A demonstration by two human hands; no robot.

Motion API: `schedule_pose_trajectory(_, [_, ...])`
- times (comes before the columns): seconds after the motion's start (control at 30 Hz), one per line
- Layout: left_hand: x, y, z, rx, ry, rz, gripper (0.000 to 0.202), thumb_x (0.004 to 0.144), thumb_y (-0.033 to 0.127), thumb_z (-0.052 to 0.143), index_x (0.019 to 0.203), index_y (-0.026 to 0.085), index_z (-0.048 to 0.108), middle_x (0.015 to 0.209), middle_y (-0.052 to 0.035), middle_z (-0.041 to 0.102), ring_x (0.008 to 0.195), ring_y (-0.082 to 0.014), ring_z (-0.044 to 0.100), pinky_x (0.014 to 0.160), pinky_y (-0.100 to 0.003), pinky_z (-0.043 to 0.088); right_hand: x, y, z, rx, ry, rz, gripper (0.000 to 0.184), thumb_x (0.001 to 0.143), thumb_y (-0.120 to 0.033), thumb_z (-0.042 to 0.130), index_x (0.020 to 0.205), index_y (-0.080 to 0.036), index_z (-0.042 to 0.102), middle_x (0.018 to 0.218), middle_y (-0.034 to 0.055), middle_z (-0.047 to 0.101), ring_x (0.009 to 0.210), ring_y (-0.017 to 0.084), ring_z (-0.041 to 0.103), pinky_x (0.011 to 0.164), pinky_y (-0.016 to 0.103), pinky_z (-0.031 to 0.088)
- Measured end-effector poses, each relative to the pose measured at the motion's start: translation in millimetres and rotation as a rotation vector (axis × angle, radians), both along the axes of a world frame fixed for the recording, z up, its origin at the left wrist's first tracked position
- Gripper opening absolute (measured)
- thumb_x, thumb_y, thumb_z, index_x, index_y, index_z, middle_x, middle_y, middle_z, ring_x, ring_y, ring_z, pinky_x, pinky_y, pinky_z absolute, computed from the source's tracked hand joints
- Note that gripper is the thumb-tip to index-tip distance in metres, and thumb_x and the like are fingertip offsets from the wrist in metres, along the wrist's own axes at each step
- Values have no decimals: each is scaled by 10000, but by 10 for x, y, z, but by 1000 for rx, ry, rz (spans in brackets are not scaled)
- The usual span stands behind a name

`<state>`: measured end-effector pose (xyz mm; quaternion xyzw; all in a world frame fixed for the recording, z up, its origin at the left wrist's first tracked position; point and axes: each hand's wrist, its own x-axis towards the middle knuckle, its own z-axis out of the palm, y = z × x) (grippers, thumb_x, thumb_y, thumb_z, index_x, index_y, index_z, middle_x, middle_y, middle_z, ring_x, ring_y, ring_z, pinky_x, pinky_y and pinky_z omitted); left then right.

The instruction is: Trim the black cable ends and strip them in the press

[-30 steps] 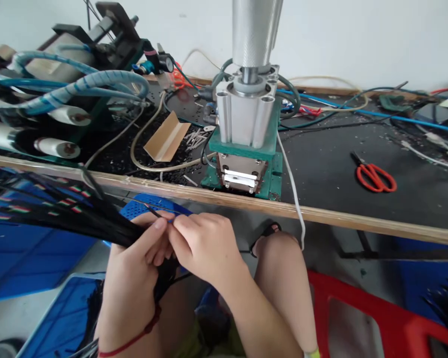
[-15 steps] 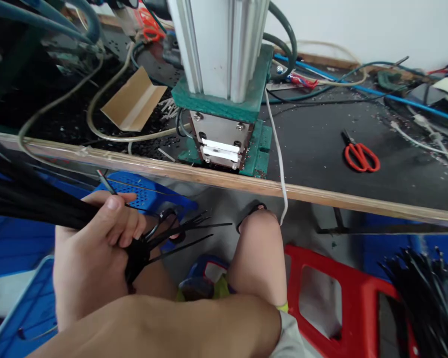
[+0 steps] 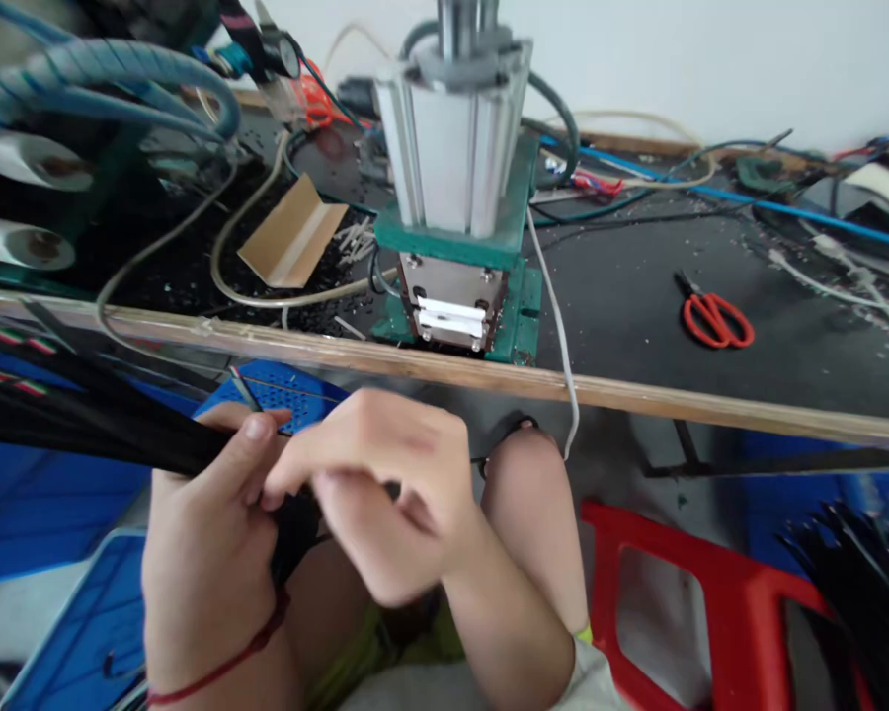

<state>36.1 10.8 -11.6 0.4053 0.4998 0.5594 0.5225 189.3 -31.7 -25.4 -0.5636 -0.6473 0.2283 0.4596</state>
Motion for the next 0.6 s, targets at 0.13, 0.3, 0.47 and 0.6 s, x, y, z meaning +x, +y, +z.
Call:
schedule_pose_trajectory(0.13, [-63, 73, -70, -2, 47, 16, 380, 831, 329, 937, 621, 203, 645, 486, 54, 484, 452, -82, 442, 447, -216, 311, -150, 319, -30, 191, 191, 50, 164, 1022, -271, 656, 1136, -235, 768, 1089, 52, 835, 780, 166, 718, 711, 312, 600])
schedule_pose_trajectory(0.3, [-74, 183, -134, 2, 30, 43, 329, 807, 325, 945, 670, 211, 668, 457, 84, 431, 391, -79, 398, 380, -203, 278, -302, 374, -141, 222, 200, 45, 146, 1071, -216, 660, 955, -228, 748, 828, 6, 776, 728, 151, 710, 696, 274, 573])
schedule_pose_trajectory(0.47, [41, 220, -178, -17, 39, -1, 297, 837, 364, 962, 743, 205, 729, 459, 87, 441, 390, -82, 398, 380, -207, 277, -228, 423, -189, 232, 145, 77, 271, 1136, -195, 612, 904, -222, 750, 783, 9, 745, 683, 147, 686, 648, 277, 533])
schedule_pose_trajectory(0.6, [206, 300, -157, 43, -105, -4, 219, 937, 388, 906, 865, 197, 826, 430, 109, 403, 358, -78, 366, 412, -225, 347, -142, 420, -238, 268, 303, -82, 452, 1169, -300, 608, 744, -215, 738, 635, -5, 663, 543, 127, 595, 540, 275, 463])
